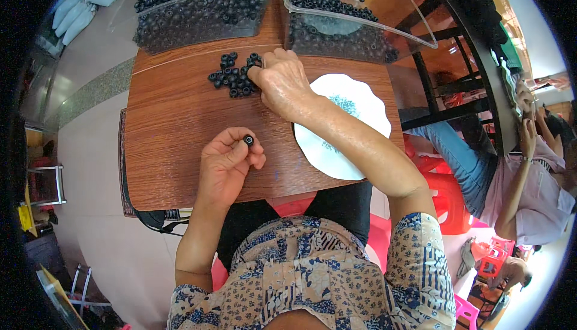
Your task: The person is inspecting and sorting small beads at a manual workstation.
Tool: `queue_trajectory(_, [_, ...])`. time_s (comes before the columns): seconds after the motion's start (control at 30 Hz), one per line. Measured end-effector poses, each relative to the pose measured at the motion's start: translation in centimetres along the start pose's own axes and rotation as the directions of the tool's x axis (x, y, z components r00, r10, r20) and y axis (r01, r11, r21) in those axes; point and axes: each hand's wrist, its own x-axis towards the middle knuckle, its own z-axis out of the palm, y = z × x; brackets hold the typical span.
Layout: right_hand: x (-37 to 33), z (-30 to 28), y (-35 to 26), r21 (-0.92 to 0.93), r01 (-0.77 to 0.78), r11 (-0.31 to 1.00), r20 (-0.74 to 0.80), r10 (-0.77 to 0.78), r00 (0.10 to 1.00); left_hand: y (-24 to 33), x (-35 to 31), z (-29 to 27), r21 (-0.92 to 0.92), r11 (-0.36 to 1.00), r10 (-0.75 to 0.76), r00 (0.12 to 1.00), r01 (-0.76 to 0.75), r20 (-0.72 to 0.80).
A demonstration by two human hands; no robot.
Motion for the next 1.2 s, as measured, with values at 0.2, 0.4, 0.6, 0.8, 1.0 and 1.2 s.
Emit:
queue_trajectory(0.2, [0.2, 0.2, -0.3, -0.095, 0.094, 0.991, 0.048, -0.09, 0.995, -0.1, 0.0, -0.1, 0.013, 1.0, 0.006, 1.0, -0.006, 0.003])
queue_trajectory(0.4, [0.0, -0.2, -0.3, -0.112, 0.137, 0.984, 0.036, -0.134, 0.99, -0.1, 0.0, 0.0, 0.017, 1.0, 0.008, 1.0, -0.008, 0.009])
queue_trajectory(0.6, [-2.2, -2.7, -1.9, 0.215, -0.053, 0.975, -0.016, 0.058, 0.998, -0.1, -0.1, -0.1, 0.027, 1.0, 0.008, 1.0, -0.008, -0.016])
queue_trajectory(0.8, [-4.6, -5.7, -4.0, 0.678, -0.473, 0.563, 0.275, 0.402, 0.873, -0.1, -0.1, 0.0, 0.001, 1.0, 0.016, 1.0, -0.016, 0.006])
queue_trajectory(1.0, [-6.2, -7.3, -5.7, 0.765, -0.471, 0.439, 0.28, 0.432, 0.857, -0.2, -0.2, 0.5, -0.006, 1.0, 0.007, 1.0, -0.007, -0.004])
queue_trajectory(1.2, [-8.0, -7.9, -6.6, 0.812, -0.414, 0.41, 0.209, 0.459, 0.863, -1.3, -0.8, 1.7, -0.026, 0.999, -0.024, 1.0, 0.024, 0.009])
